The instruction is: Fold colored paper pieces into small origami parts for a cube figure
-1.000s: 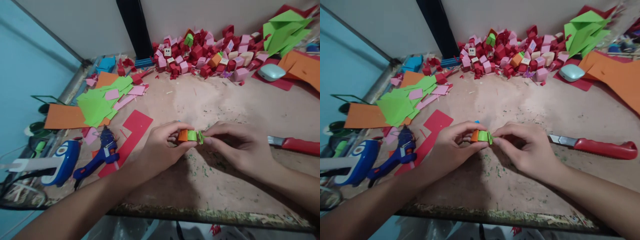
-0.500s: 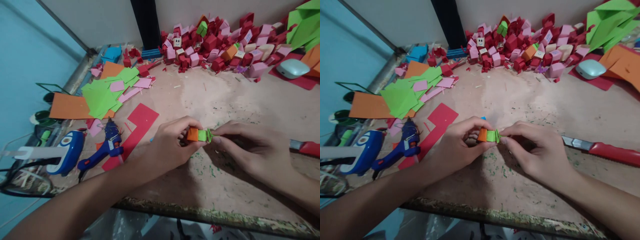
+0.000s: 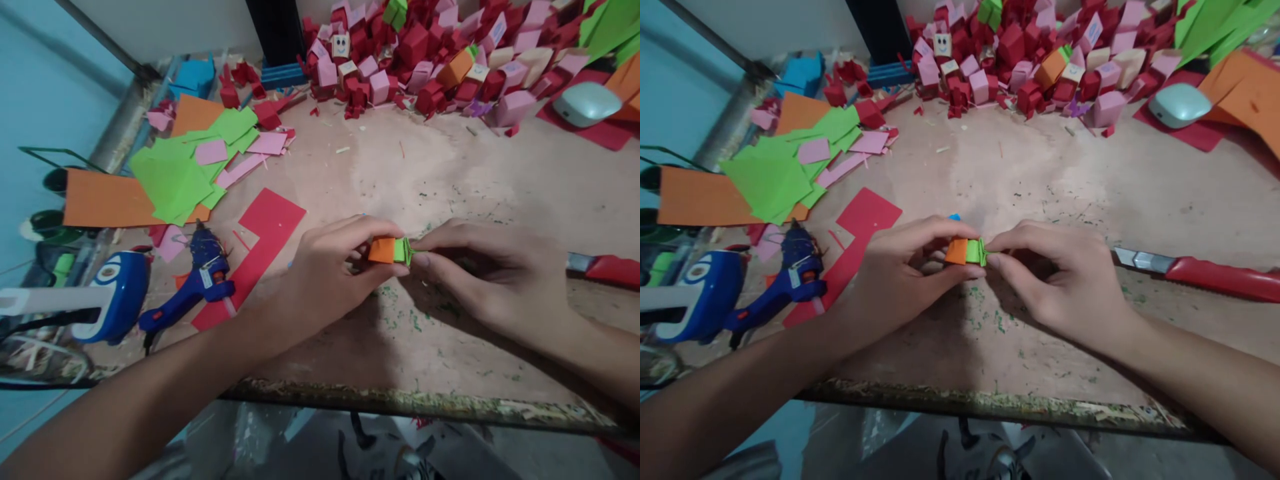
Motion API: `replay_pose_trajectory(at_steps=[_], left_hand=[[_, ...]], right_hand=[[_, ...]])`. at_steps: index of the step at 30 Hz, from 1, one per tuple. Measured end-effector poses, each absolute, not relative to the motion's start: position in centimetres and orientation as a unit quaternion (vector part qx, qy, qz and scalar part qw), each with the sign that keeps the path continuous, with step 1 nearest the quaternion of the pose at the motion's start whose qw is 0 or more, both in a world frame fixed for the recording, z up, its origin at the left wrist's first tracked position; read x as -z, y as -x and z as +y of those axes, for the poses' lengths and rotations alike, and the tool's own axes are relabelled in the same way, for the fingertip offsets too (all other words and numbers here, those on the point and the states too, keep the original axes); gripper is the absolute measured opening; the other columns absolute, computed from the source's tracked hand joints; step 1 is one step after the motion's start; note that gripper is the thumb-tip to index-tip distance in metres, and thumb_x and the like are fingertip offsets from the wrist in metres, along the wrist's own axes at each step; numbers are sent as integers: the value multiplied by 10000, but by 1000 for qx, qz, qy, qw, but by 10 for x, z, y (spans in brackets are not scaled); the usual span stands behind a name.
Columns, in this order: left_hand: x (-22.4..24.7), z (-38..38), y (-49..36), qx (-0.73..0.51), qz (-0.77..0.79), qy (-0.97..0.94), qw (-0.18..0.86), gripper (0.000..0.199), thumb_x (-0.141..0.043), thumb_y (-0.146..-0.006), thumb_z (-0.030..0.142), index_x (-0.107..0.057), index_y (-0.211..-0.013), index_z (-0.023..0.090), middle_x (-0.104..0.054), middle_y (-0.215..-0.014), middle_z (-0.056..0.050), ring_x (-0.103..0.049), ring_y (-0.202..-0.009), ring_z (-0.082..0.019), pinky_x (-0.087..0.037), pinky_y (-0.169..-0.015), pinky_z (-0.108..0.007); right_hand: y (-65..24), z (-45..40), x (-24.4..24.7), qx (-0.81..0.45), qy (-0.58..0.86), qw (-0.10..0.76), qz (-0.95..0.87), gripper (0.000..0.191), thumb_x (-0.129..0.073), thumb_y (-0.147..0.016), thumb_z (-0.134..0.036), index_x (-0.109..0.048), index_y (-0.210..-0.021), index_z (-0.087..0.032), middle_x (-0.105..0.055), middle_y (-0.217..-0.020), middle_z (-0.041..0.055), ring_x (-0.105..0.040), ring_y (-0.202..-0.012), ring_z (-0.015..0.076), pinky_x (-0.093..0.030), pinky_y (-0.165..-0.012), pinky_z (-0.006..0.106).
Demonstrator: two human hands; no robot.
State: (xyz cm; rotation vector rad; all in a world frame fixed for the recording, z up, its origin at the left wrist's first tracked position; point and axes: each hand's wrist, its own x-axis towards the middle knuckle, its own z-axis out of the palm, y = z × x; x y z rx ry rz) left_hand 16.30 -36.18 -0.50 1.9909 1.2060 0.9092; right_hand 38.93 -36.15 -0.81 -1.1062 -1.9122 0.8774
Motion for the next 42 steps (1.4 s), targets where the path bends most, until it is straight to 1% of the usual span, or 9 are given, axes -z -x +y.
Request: replay_pose_trajectory(at_steps=[5, 8, 12, 15, 24, 28, 33, 39, 42], left_hand=[[4, -365, -161, -341, 427, -773, 322, 359, -770, -947, 243, -749, -1305, 239, -793, -1300, -67, -755, -1190, -243, -609, -1013, -347], [6, -366, -161, -335, 435, -766, 334, 409, -714, -970, 234, -727, -1379, 227, -766, -1372, -83, -753, -1215, -246, -621, -1010, -339], [12, -366, -162, -362, 448, -696, 428, 467, -767, -955, 256, -694, -1415, 214, -782, -1328, -92, -788, -1066, -201, -658, -856, -269], [15, -366, -164, -390, 459, -640, 477, 471, -845, -898, 263, -717, -1346, 195, -806, -1243, -89, -792, -970, -172, -659, -830, -245], [12, -364, -166, -379, 485, -626, 479, 367, -884, -844, 222, -806, -1203, 227, -824, -1038, -30, -782, -851, -142, -664, -775, -228], [13, -365, -166, -378, 487, -625, 480, 382, -887, -834, 225, -808, -1208, 242, -814, -974, -12, -779, -836, -146, -663, -759, -237], [16, -365, -169, -383, 496, -603, 493, 371, -888, -825, 231, -814, -1188, 242, -813, -968, -14, -779, -832, -149, -665, -773, -250], [13, -363, -169, -378, 492, -569, 539, 378, -898, -827, 257, -803, -1193, 258, -816, -1114, -29, -796, -995, -178, -659, -860, -254], [13, -362, -168, -366, 473, -567, 567, 430, -914, -816, 270, -787, -1227, 250, -808, -1152, -47, -791, -1052, -206, -658, -907, -284]], right_hand=[[-389, -360, 9, -343, 431, 376, -745, 80, -748, -953, -200, -801, -973, -257, -810, -901, 13, -726, -712, 179, -527, -634, 341], [-390, -359, 10, -345, 431, 375, -744, 78, -737, -966, -199, -800, -976, -245, -811, -910, 12, -726, -731, 170, -529, -646, 331], [-392, -359, 10, -340, 431, 377, -746, 92, -731, -963, -177, -798, -978, -239, -807, -905, 7, -714, -718, 160, -523, -640, 320], [-392, -359, 10, -345, 428, 380, -744, 99, -735, -957, -163, -797, -975, -238, -804, -901, 2, -720, -741, 159, -529, -666, 315], [-388, -357, 7, -365, 427, 383, -734, 110, -729, -947, -138, -799, -941, -223, -805, -866, -3, -707, -700, 144, -520, -633, 297], [-388, -358, 7, -371, 426, 379, -733, 118, -722, -943, -128, -801, -928, -215, -802, -846, 1, -707, -700, 147, -516, -630, 295], [-388, -358, 7, -378, 424, 372, -734, 118, -721, -938, -106, -801, -932, -192, -799, -851, 2, -691, -684, 129, -511, -620, 272], [-389, -358, 5, -376, 418, 381, -734, 107, -725, -941, -108, -799, -939, -185, -805, -857, 0, -684, -677, 114, -510, -626, 257], [-389, -358, 6, -371, 419, 388, -732, 97, -726, -944, -116, -798, -939, -181, -802, -850, -1, -674, -674, 108, -504, -622, 252]])
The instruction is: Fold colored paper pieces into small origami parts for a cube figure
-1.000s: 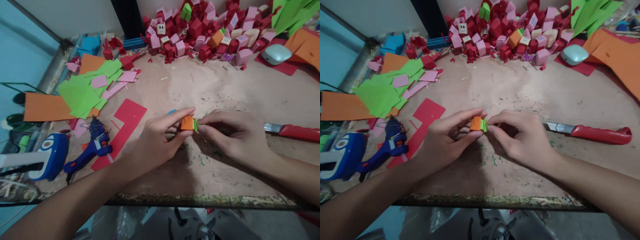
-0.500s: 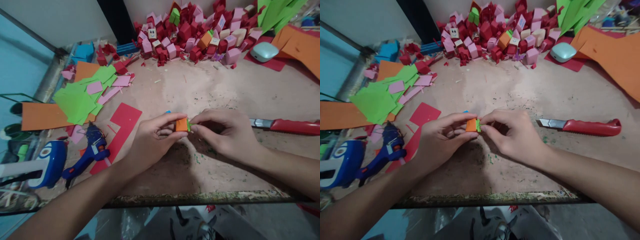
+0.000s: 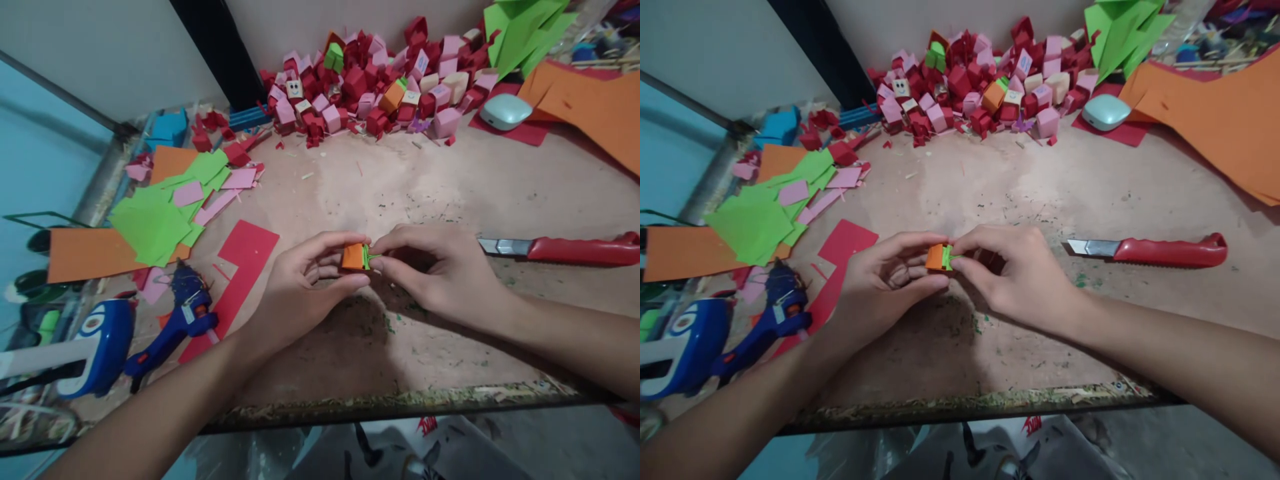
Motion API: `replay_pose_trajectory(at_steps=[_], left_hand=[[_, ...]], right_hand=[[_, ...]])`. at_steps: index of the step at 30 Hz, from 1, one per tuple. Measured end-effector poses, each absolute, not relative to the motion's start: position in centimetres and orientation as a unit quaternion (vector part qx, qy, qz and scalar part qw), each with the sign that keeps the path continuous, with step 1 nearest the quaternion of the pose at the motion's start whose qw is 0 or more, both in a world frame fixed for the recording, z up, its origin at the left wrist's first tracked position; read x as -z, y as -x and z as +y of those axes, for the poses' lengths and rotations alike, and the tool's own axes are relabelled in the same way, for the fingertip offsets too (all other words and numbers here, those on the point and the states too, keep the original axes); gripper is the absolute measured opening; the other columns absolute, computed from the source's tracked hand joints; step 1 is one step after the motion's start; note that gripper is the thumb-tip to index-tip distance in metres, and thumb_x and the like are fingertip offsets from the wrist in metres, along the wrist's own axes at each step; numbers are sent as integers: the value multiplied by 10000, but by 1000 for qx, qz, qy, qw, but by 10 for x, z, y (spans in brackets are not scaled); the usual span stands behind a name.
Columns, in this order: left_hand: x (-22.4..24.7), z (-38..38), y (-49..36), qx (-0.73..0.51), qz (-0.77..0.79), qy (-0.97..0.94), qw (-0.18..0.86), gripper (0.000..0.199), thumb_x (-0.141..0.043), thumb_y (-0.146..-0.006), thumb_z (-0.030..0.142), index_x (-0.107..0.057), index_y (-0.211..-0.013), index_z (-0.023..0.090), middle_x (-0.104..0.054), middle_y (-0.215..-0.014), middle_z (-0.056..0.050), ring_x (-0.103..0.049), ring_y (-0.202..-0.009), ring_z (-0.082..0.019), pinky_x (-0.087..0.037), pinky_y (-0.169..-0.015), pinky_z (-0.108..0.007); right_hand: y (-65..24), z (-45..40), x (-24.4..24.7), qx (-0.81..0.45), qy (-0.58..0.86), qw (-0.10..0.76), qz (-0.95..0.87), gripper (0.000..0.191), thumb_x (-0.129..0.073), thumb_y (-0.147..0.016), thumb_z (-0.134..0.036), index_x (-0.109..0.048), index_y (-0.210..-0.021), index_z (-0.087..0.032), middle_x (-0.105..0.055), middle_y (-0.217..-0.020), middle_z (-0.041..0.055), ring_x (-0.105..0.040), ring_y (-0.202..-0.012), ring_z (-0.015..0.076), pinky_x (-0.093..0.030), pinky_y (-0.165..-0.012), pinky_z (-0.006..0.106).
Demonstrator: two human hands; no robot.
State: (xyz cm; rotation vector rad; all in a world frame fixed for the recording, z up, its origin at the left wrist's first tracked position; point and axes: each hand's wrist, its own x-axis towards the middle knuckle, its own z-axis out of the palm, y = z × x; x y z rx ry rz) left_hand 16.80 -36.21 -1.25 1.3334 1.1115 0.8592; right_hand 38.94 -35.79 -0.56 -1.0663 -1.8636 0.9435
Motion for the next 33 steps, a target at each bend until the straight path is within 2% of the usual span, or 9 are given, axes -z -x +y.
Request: replay_pose_trajectory(at_steps=[3, 6, 11, 17, 20, 24, 28, 33], left_hand=[[13, -361, -168, -363, 465, -571, 570, 482, -942, -784, 278, -779, -1237, 244, -804, -1144, -54, -788, -1057, -214, -658, -917, -291], [13, -360, -168, -369, 472, -573, 560, 411, -924, -807, 277, -787, -1194, 247, -798, -1158, -49, -783, -1049, -191, -648, -929, -272], [10, -357, -167, -376, 458, -563, 577, 336, -847, -881, 266, -776, -1206, 219, -782, -1192, -76, -764, -1102, -202, -638, -979, -307], [14, -351, -157, -388, 414, -557, 606, 313, -793, -930, 293, -808, -1241, 268, -712, -1348, -84, -754, -1091, -211, -648, -902, -304], [17, -352, -154, -378, 398, -531, 646, 326, -744, -982, 285, -774, -1307, 278, -772, -1246, -79, -765, -1029, -190, -630, -904, -301], [17, -353, -155, -388, 382, -509, 667, 251, -754, -978, 267, -746, -1228, 244, -794, -1126, -50, -766, -987, -163, -613, -909, -278], [16, -352, -158, -396, 378, -502, 670, 213, -782, -951, 269, -689, -1138, 228, -762, -1108, -36, -760, -966, -146, -616, -895, -266], [15, -352, -161, -397, 387, -510, 658, 203, -784, -942, 279, -657, -1086, 212, -748, -1087, -47, -748, -971, -152, -613, -884, -268]], right_hand=[[-389, -357, 7, -368, 420, 386, -734, 92, -728, -942, -119, -797, -937, -180, -795, -847, -1, -670, -677, 109, -508, -638, 254], [-388, -358, 7, -367, 414, 383, -739, 72, -737, -949, -148, -798, -950, -186, -789, -849, 1, -670, -684, 117, -516, -655, 263], [-390, -359, 4, -379, 389, 400, -739, 94, -730, -963, -180, -806, -1016, -195, -797, -856, 9, -670, -644, 123, -513, -601, 265], [-393, -360, 6, -377, 406, 429, -713, 147, -716, -988, -202, -809, -1102, -194, -826, -979, 50, -730, -736, 155, -555, -645, 281], [-393, -359, 8, -382, 411, 422, -712, 174, -715, -987, -206, -807, -1135, -207, -815, -947, 45, -707, -688, 153, -546, -593, 277], [-392, -358, 8, -379, 390, 395, -740, 221, -759, -967, -243, -808, -1182, -262, -796, -960, 30, -680, -674, 152, -558, -607, 293], [-393, -358, 7, -382, 389, 397, -738, 236, -788, -970, -312, -805, -1205, -304, -799, -1032, 39, -712, -747, 176, -573, -636, 312], [-392, -358, 9, -373, 402, 393, -738, 262, -787, -972, -313, -793, -1234, -301, -785, -1064, 45, -706, -750, 173, -572, -608, 300]])
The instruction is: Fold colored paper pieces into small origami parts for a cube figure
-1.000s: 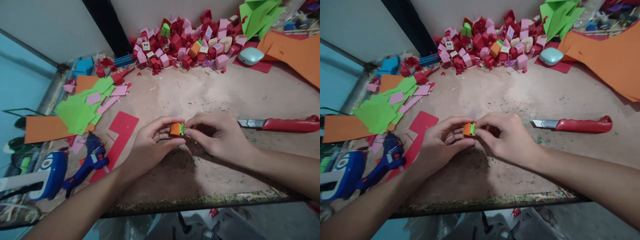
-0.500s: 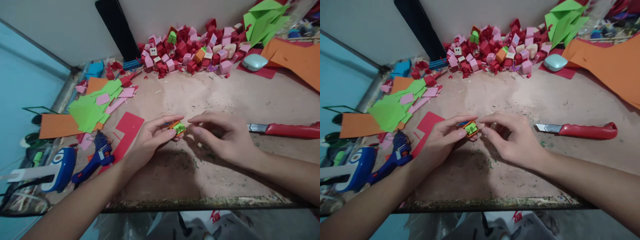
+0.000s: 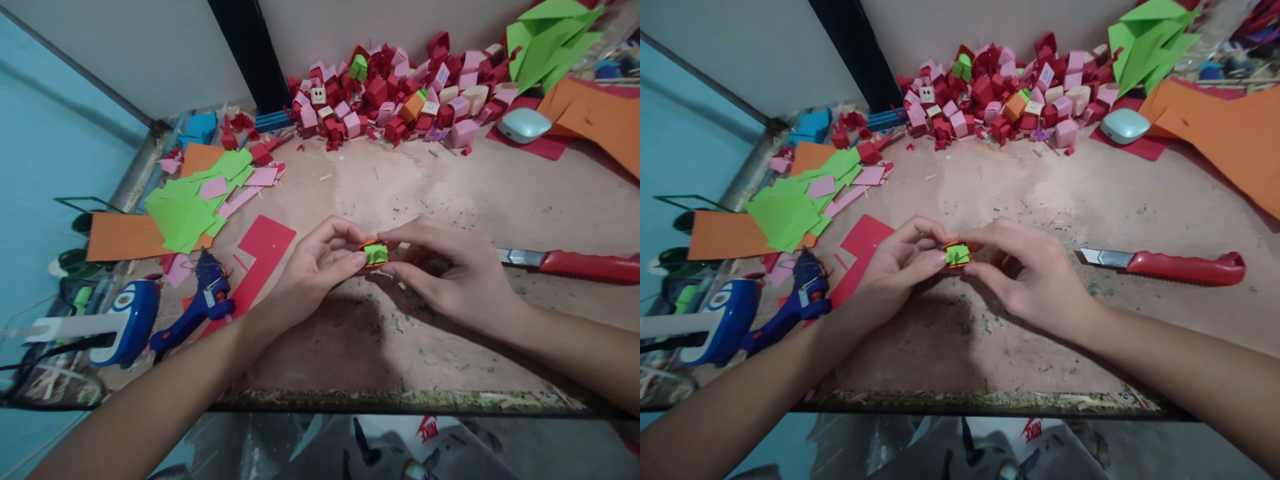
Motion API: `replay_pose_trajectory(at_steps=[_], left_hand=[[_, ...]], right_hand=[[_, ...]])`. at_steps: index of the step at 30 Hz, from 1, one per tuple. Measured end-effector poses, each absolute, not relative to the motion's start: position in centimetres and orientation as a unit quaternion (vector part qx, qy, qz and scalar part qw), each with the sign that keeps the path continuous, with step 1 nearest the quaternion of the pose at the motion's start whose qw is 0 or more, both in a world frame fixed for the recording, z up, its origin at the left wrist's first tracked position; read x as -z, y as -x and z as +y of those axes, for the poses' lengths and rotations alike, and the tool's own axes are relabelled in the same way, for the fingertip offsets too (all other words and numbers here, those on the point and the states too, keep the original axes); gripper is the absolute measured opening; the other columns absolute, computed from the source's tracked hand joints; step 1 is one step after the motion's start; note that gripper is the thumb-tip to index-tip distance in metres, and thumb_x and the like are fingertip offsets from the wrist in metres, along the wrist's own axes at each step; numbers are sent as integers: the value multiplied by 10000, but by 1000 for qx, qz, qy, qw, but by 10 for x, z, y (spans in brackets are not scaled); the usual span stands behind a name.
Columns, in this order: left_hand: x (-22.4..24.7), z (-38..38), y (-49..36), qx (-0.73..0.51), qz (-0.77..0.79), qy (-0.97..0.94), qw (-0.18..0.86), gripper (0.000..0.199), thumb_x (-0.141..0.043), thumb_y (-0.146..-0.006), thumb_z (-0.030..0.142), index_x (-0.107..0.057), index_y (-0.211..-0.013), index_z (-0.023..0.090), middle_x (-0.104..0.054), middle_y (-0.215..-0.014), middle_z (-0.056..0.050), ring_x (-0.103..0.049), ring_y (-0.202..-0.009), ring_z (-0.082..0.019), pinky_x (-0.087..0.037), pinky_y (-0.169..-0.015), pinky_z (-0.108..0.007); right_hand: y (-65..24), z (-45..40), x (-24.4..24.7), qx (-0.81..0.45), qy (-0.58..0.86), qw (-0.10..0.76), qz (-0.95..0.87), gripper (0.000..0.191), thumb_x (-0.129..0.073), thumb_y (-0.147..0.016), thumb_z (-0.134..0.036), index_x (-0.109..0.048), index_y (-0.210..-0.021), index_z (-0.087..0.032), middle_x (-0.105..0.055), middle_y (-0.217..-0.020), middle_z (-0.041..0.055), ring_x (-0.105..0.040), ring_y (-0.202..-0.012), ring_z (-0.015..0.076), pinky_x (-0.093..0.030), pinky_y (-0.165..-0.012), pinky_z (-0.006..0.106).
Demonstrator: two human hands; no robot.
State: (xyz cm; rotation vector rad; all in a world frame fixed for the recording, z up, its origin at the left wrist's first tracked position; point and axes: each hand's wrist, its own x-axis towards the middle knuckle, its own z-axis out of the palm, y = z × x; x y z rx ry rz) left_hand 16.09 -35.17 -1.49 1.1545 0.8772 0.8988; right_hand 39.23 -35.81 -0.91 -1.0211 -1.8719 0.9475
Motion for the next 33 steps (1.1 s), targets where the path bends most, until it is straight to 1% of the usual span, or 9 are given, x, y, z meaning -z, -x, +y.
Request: replay_pose_trajectory(at_steps=[4, 6, 10, 15, 20, 23, 26, 30, 33], left_hand=[[16, -352, -162, -406, 391, -527, 636, 208, -790, -932, 287, -652, -1067, 208, -739, -1058, -43, -733, -944, -147, -600, -866, -265], [16, -352, -162, -410, 384, -532, 634, 190, -788, -934, 277, -656, -1054, 212, -739, -1059, -35, -724, -927, -136, -592, -856, -256], [16, -355, -162, -405, 374, -541, 636, 144, -762, -957, 272, -670, -1053, 216, -741, -1202, -59, -732, -1012, -150, -598, -896, -275], [15, -359, -162, -401, 388, -601, 572, 219, -740, -976, 294, -682, -1181, 245, -689, -1332, -71, -718, -1138, -192, -589, -936, -301], [10, -360, -162, -435, 388, -708, 399, 272, -791, -911, 190, -688, -1156, 249, -663, -1223, -69, -661, -1129, -195, -563, -897, -303], [7, -360, -161, -443, 373, -751, 317, 281, -840, -873, 193, -691, -1107, 240, -683, -1134, -75, -656, -1064, -203, -554, -796, -296], [6, -362, -161, -438, 356, -775, 283, 266, -835, -873, 190, -701, -1097, 240, -712, -1091, -85, -669, -1009, -212, -559, -759, -315], [6, -363, -162, -420, 376, -778, 277, 174, -762, -922, 195, -718, -1074, 267, -742, -1082, -93, -689, -1017, -240, -587, -857, -395], [6, -363, -161, -422, 380, -773, 281, 176, -766, -918, 188, -731, -1076, 256, -739, -1100, -97, -703, -1012, -231, -599, -877, -380]], right_hand=[[-390, -357, 11, -376, 405, 392, -735, 327, -815, -936, -279, -774, -1259, -249, -722, -1229, 76, -683, -741, 143, -588, -590, 282], [-390, -355, 11, -374, 409, 385, -738, 292, -791, -945, -257, -777, -1236, -236, -700, -1270, 86, -699, -789, 149, -599, -603, 273], [-390, -354, 11, -389, 400, 382, -736, 220, -752, -973, -253, -767, -1193, -266, -727, -1251, 78, -746, -941, 203, -623, -631, 276], [-390, -356, 11, -409, 405, 397, -715, 218, -777, -964, -288, -725, -1171, -244, -736, -1296, 87, -765, -892, 190, -653, -662, 304], [-389, -358, 11, -415, 426, 387, -705, 234, -778, -958, -249, -711, -1181, -239, -773, -1055, 60, -746, -768, 170, -622, -574, 269], [-390, -357, 12, -407, 425, 390, -708, 275, -783, -951, -237, -709, -1216, -241, -770, -1103, 65, -755, -797, 174, -637, -602, 276], [-391, -356, 14, -391, 407, 387, -729, 306, -764, -958, -204, -722, -1257, -253, -757, -1165, 62, -757, -821, 162, -642, -630, 268], [-392, -357, 15, -405, 399, 385, -727, 269, -769, -958, -205, -755, -1218, -268, -748, -1221, 65, -774, -837, 165, -648, -644, 269], [-391, -357, 15, -456, 397, 395, -692, 260, -795, -947, -224, -772, -1200, -278, -754, -1250, 66, -795, -866, 182, -658, -665, 284]])
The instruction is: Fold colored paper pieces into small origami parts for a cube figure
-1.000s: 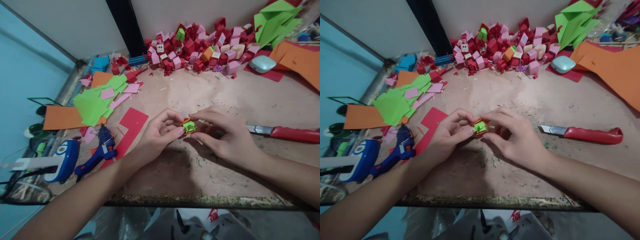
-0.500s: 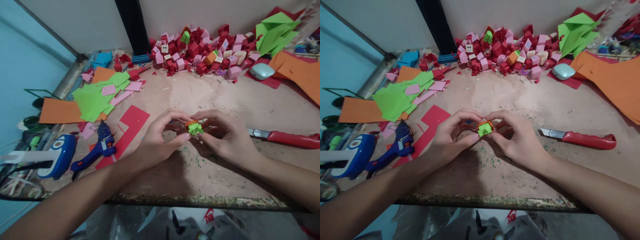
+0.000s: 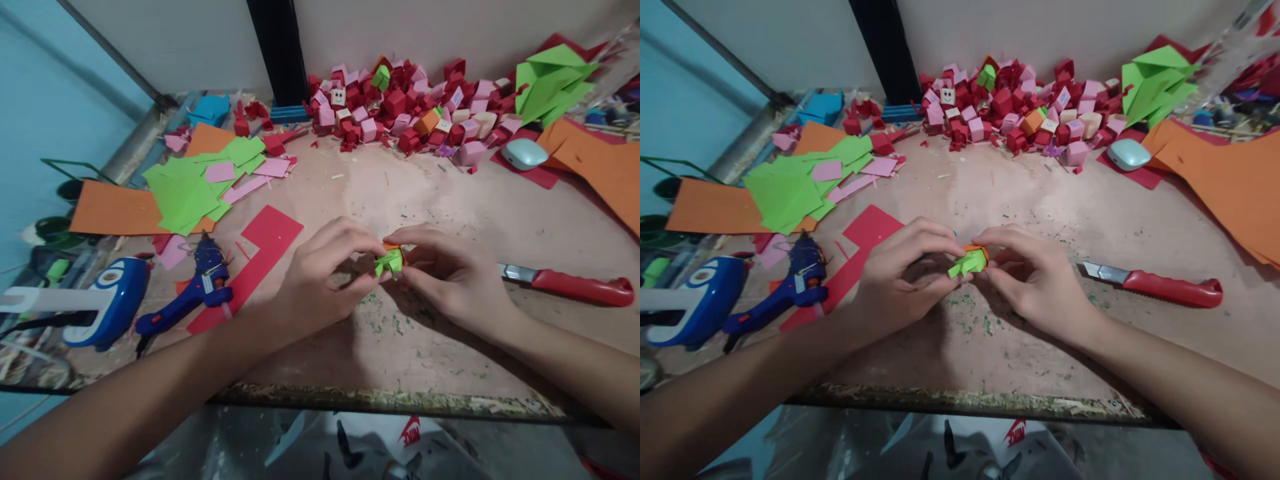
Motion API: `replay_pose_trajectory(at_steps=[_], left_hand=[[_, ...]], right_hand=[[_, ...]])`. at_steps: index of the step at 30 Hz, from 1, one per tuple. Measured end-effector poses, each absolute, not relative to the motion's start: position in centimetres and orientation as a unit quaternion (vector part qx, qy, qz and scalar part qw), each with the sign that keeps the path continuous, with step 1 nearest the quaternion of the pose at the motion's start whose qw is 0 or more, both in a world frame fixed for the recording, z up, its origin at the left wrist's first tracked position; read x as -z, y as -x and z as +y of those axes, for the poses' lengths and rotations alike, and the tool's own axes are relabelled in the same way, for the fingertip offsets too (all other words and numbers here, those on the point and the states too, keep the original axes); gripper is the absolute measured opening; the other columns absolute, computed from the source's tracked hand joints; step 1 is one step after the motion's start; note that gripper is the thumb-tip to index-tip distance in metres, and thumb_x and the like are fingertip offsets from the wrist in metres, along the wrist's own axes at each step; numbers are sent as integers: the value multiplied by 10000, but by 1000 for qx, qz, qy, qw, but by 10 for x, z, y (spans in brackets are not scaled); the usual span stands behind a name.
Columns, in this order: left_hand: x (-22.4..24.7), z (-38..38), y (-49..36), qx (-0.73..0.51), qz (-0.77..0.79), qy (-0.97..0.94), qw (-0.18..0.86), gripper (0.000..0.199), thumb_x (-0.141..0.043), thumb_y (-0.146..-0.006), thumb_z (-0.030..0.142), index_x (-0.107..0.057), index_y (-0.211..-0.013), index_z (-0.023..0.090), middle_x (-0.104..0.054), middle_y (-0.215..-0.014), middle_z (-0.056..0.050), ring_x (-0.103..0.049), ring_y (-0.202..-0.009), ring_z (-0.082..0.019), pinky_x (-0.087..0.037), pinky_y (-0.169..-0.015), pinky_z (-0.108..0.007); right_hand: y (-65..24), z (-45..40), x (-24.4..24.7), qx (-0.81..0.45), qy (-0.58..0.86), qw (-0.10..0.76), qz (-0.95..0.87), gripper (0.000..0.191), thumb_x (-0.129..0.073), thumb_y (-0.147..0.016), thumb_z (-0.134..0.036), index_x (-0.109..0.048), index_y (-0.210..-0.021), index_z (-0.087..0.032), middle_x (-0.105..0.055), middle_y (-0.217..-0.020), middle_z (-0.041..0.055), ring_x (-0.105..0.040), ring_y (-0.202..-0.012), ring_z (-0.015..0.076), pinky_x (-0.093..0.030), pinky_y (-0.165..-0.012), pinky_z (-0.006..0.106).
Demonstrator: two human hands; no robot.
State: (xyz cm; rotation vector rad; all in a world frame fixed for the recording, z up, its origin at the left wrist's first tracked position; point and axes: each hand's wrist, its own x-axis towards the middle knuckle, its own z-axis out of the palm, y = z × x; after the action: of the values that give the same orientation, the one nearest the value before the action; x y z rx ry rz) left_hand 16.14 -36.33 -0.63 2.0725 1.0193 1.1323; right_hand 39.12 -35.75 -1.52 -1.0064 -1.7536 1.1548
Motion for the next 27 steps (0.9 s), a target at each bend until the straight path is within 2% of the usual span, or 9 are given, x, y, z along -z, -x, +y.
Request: replay_pose_trajectory(at_steps=[5, 10, 13, 18, 20, 24, 27], left_hand=[[7, -363, -161, -434, 373, -781, 252, 190, -760, -899, 130, -735, -1061, 226, -720, -1082, -88, -716, -1019, -217, -602, -898, -350], [8, -363, -161, -433, 361, -801, 204, 212, -742, -905, 81, -723, -1079, 201, -714, -1100, -92, -726, -1040, -208, -623, -893, -337], [9, -362, -162, -430, 362, -804, 192, 214, -751, -911, 85, -719, -1078, 214, -719, -1109, -85, -736, -1011, -198, -636, -859, -326], [9, -360, -161, -431, 347, -818, 157, 182, -764, -926, 110, -727, -1077, 206, -729, -1089, -93, -729, -1005, -198, -630, -859, -338], [10, -359, -161, -431, 340, -822, 152, 179, -765, -931, 112, -728, -1079, 206, -736, -1078, -88, -732, -1000, -192, -626, -855, -332], [10, -359, -162, -432, 335, -822, 158, 154, -772, -945, 137, -735, -1075, 212, -754, -1074, -86, -742, -990, -182, -626, -858, -323], [9, -358, -162, -434, 337, -818, 168, 128, -794, -944, 181, -748, -1058, 216, -762, -1048, -77, -740, -960, -175, -626, -846, -322]], right_hand=[[-390, -357, 14, -550, 380, 394, -631, 373, -881, -881, -253, -775, -1237, -283, -775, -1229, 69, -812, -939, 226, -685, -758, 345], [-389, -355, 9, -605, 379, 386, -584, 313, -861, -907, -241, -799, -1210, -289, -794, -1197, 38, -798, -969, 167, -659, -852, 278], [-388, -355, 6, -607, 386, 395, -572, 278, -864, -901, -224, -816, -1169, -284, -796, -1184, 31, -787, -921, 141, -648, -815, 245], [-388, -353, 7, -625, 383, 394, -554, 258, -850, -916, -243, -818, -1169, -278, -803, -1071, 42, -778, -862, 159, -632, -730, 266], [-388, -353, 8, -624, 378, 390, -562, 249, -837, -932, -254, -819, -1178, -284, -794, -1099, 45, -773, -847, 159, -627, -718, 276], [-390, -351, 9, -584, 361, 387, -616, 306, -869, -904, -250, -827, -1197, -326, -754, -1260, 41, -766, -1009, 204, -639, -819, 319], [-391, -350, 10, -551, 360, 383, -648, 315, -876, -901, -271, -832, -1203, -351, -763, -1251, 38, -747, -1076, 231, -639, -853, 341]])
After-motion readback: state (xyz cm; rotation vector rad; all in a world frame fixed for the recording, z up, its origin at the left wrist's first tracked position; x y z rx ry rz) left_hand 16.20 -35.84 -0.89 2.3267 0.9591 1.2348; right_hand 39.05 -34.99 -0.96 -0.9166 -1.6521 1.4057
